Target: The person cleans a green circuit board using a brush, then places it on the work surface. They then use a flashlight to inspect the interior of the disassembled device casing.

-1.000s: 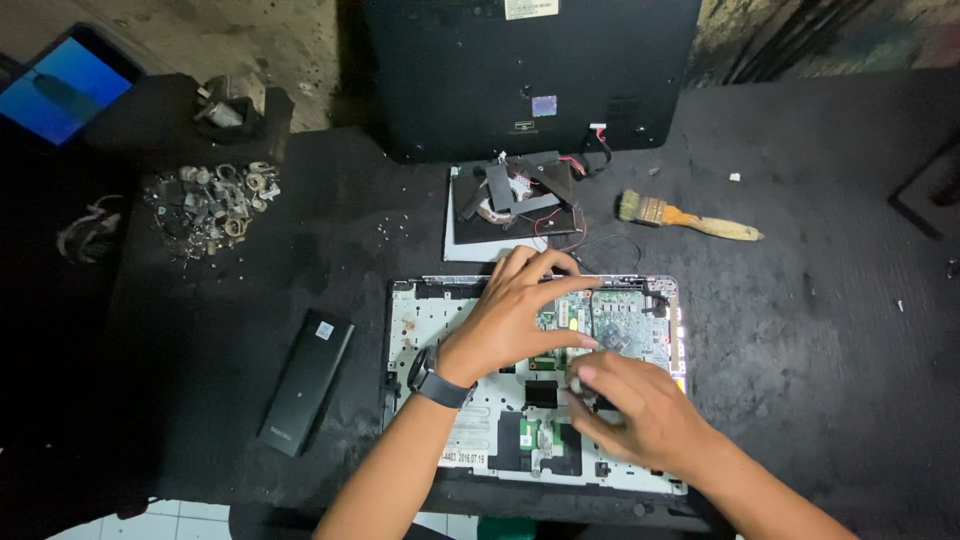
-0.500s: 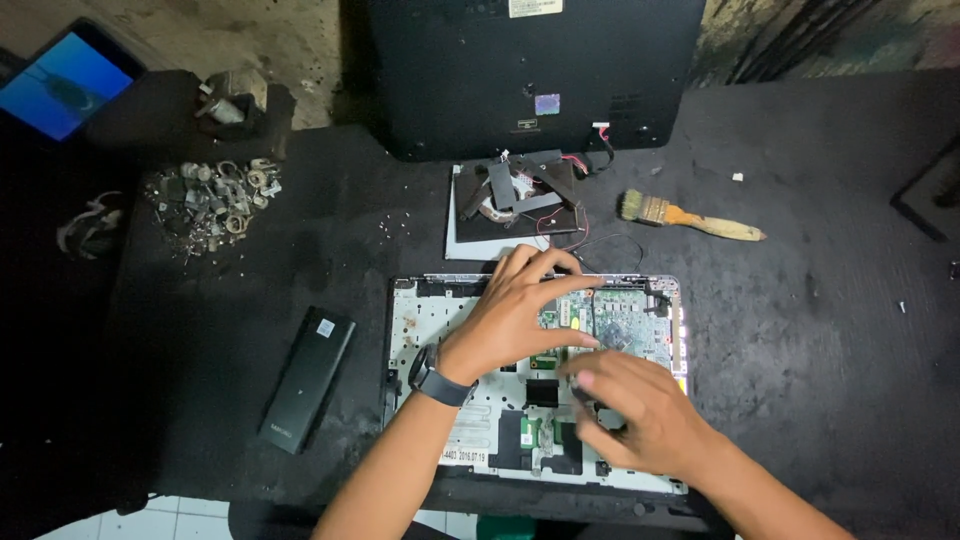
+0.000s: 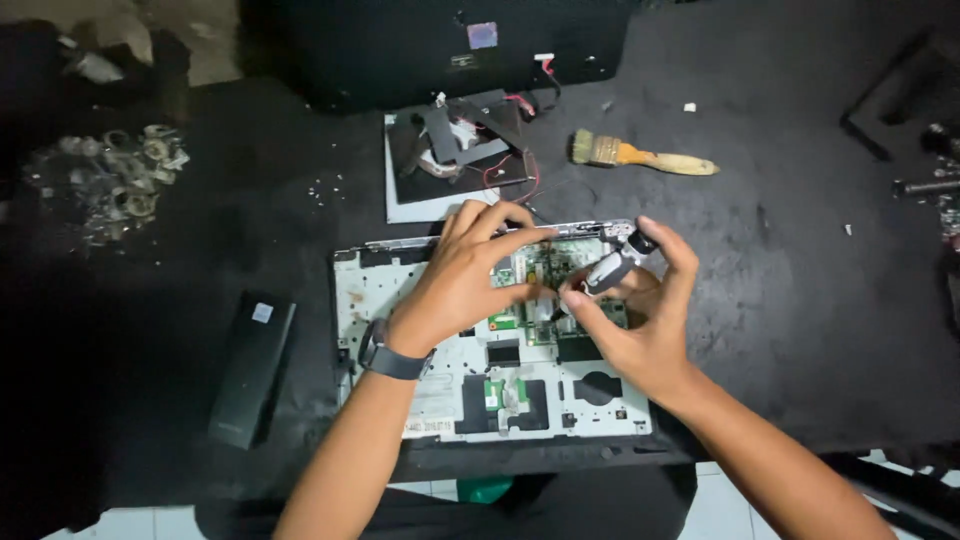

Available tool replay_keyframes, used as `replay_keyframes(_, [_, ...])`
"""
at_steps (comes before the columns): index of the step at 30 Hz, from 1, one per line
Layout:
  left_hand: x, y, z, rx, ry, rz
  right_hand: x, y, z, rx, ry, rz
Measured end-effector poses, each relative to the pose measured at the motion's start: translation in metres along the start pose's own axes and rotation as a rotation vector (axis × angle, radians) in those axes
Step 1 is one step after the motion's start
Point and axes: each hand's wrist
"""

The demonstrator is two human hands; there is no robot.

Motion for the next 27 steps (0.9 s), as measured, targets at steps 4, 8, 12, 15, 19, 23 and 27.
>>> replay_keyframes(4, [-0.001, 0.000, 0.000, -0.033, -0.043, 0.043, -0.006, 0.002, -0.013, -0.016, -0.021, -0.028])
replay_keyframes(8, [-0.003, 0.002, 0.002, -0.033, -0.026, 0.006, -0.018, 0.006, -0.022, -0.094, -0.064, 0.059])
replay_keyframes(12, [-0.003, -0.002, 0.002, -0.033, 0.016, 0.011, -0.018, 0.014, -0.016, -0.189, -0.123, 0.148])
replay_keyframes(15, [-0.002, -0.003, 0.003, -0.035, 0.016, 0.025, -0.025, 0.010, -0.024, -0.230, -0.128, 0.153])
replay_keyframes(19, [-0.002, -0.004, 0.003, -0.018, 0.030, 0.021, -0.027, 0.004, -0.026, -0.278, -0.135, 0.188])
replay_keyframes(23, [-0.002, -0.004, 0.002, -0.038, 0.022, 0.029, -0.010, 0.009, -0.005, -0.320, -0.259, 0.310])
replay_keyframes(27, [-0.003, -0.003, 0.003, -0.062, 0.016, 0.036, -0.020, 0.006, -0.011, -0.353, -0.347, 0.392])
Point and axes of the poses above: each hand's wrist, its own x-axis towards the middle knuckle, its own y-axis out of the palm, z = x × y, and after that the axes turned 4 degrees about x, right-handed
